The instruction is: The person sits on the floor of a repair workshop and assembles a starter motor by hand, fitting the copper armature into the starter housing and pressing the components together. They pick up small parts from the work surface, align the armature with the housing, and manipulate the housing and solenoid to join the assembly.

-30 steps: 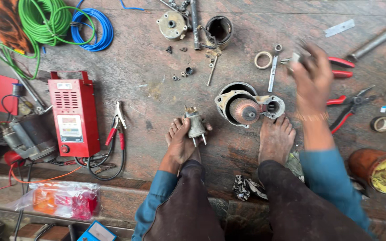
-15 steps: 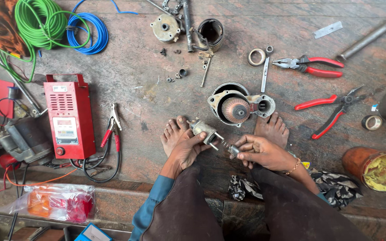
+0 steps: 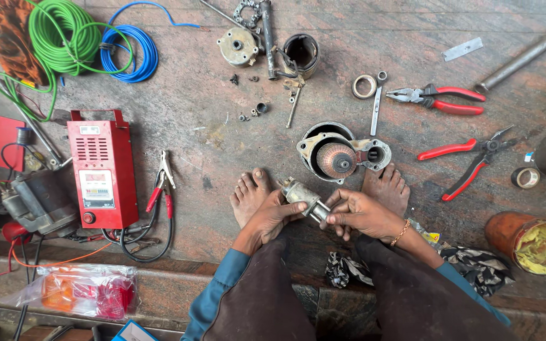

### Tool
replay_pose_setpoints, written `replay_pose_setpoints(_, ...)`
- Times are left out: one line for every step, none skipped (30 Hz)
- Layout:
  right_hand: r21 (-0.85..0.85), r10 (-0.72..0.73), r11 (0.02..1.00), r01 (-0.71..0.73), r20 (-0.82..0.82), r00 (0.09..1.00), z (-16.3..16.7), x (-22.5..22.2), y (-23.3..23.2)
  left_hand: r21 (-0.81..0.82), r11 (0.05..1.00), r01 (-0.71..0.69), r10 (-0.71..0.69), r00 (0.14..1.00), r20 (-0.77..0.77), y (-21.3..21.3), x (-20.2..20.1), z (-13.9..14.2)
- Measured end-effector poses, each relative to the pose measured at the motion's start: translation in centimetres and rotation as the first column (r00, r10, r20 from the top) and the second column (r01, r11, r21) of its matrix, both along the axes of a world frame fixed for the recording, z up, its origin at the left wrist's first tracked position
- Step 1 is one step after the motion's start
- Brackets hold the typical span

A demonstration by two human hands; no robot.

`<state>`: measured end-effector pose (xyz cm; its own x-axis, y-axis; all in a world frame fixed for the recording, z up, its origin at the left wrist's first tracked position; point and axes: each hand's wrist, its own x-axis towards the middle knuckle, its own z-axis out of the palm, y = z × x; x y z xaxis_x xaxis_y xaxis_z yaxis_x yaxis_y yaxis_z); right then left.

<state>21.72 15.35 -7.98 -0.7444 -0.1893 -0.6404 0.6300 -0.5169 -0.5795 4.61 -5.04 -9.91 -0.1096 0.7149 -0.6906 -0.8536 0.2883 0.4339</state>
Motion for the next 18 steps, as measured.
replay_pose_setpoints(0.011, 0.001, 1.0, -0.001, 0.011, 1.0, 0.0, -0.1, -0.2, -0.017, 1.0, 0.001, -0.001, 1.0, -0.001, 0.1, 0.0, 0.1)
replay_pose_setpoints(0.021, -0.001, 1.0, 0.0, 0.025, 1.0, 0.1, -0.2, -0.3, -0.034, 0.999, 0.004, -0.004, 1.0, 0.001, 0.1, 0.0, 0.1)
replay_pose_setpoints(0.039, 0.002, 0.999, -0.003, 0.014, 1.0, 0.2, -0.3, -0.4, -0.03, 0.999, 0.01, -0.01, 1.0, 0.011, 0.2, -0.1, 0.1)
replay_pose_setpoints(0.056, 0.006, 0.998, -0.006, 0.004, 1.0, 0.4, -0.3, -0.4, -0.027, 1.0, 0.016, -0.015, 1.0, 0.02, 0.2, -0.1, 0.2)
replay_pose_setpoints(0.073, 0.011, 0.997, -0.01, -0.007, 1.0, 0.6, -0.4, -0.5, -0.025, 0.999, 0.021, -0.02, 0.999, 0.03, 0.2, -0.2, 0.4)
replay_pose_setpoints(0.101, 0.037, 0.994, -0.034, -0.029, 0.999, 0.9, -0.4, -0.6, -0.02, 0.996, 0.082, -0.084, 0.993, -0.079, 0.3, -0.2, 0.7)
replay_pose_setpoints(0.129, 0.066, 0.99, -0.059, -0.05, 0.997, 1.2, -0.4, -0.7, -0.023, 0.99, 0.143, -0.144, 0.972, -0.186, 0.3, -0.3, 1.2)
replay_pose_setpoints(0.16, 0.095, 0.984, -0.083, -0.068, 0.993, 1.5, -0.3, -0.7, -0.029, 0.979, 0.202, -0.202, 0.936, -0.29, 0.6, -0.4, 1.7)
replay_pose_setpoints(0.119, 0.099, 0.989, -0.088, -0.092, 0.991, 1.8, -0.2, -0.8, 0.02, 0.969, 0.247, -0.227, 0.917, -0.328, 0.8, -0.6, 2.5)
replay_pose_setpoints(0.079, 0.102, 0.993, -0.093, -0.115, 0.988, 2.0, 0.1, -0.8, 0.068, 0.954, 0.293, -0.249, 0.897, -0.366, 0.9, -1.0, 3.6)
replay_pose_setpoints(0.036, 0.106, 0.994, -0.102, -0.139, 0.985, 2.2, 0.4, -0.7, 0.112, 0.935, 0.336, -0.266, 0.875, -0.405, 1.0, -1.3, 4.8)
replay_pose_setpoints(0.098, 0.116, 0.99, -0.1, -0.167, 0.979, 2.4, 1.0, -0.6, 0.146, 0.908, 0.392, -0.265, 0.808, -0.526, 1.4, -1.6, 6.2)
replay_pose_setpoints(0.157, 0.128, 0.983, -0.097, -0.198, 0.972, 2.5, 1.5, -0.4, 0.167, 0.877, 0.45, -0.251, 0.726, -0.64, 1.7, -2.1, 7.7)
replay_pose_setpoints(0.216, 0.143, 0.972, -0.093, -0.23, 0.963, 2.6, 2.0, -0.3, 0.177, 0.843, 0.508, -0.225, 0.631, -0.742, 2.1, -2.6, 9.3)
replay_pose_setpoints(0.4, 0.185, 0.916, -0.032, -0.351, 0.918, 2.8, 2.6, 0.0, 0.146, 0.831, 0.536, -0.219, 0.557, -0.801, 2.7, -2.9, 11.0)
replay_pose_setpoints(0.559, 0.245, 0.827, 0.06, -0.454, 0.857, 3.1, 3.3, 0.4, 0.111, 0.818, 0.564, -0.212, 0.476, -0.853, 3.3, -3.1, 12.7)
replay_pose_setpoints(0.683, 0.321, 0.708, 0.178, -0.536, 0.781, 3.5, 3.9, 0.7, 0.074, 0.805, 0.589, -0.201, 0.388, -0.9, 4.1, -3.3, 14.4)
replay_pose_setpoints(0.7, 0.306, 0.693, 0.173, -0.503, 0.808, 4.0, 4.2, 0.9, 0.057, 0.812, 0.582, -0.194, 0.36, -0.913, 4.8, -3.6, 16.1)
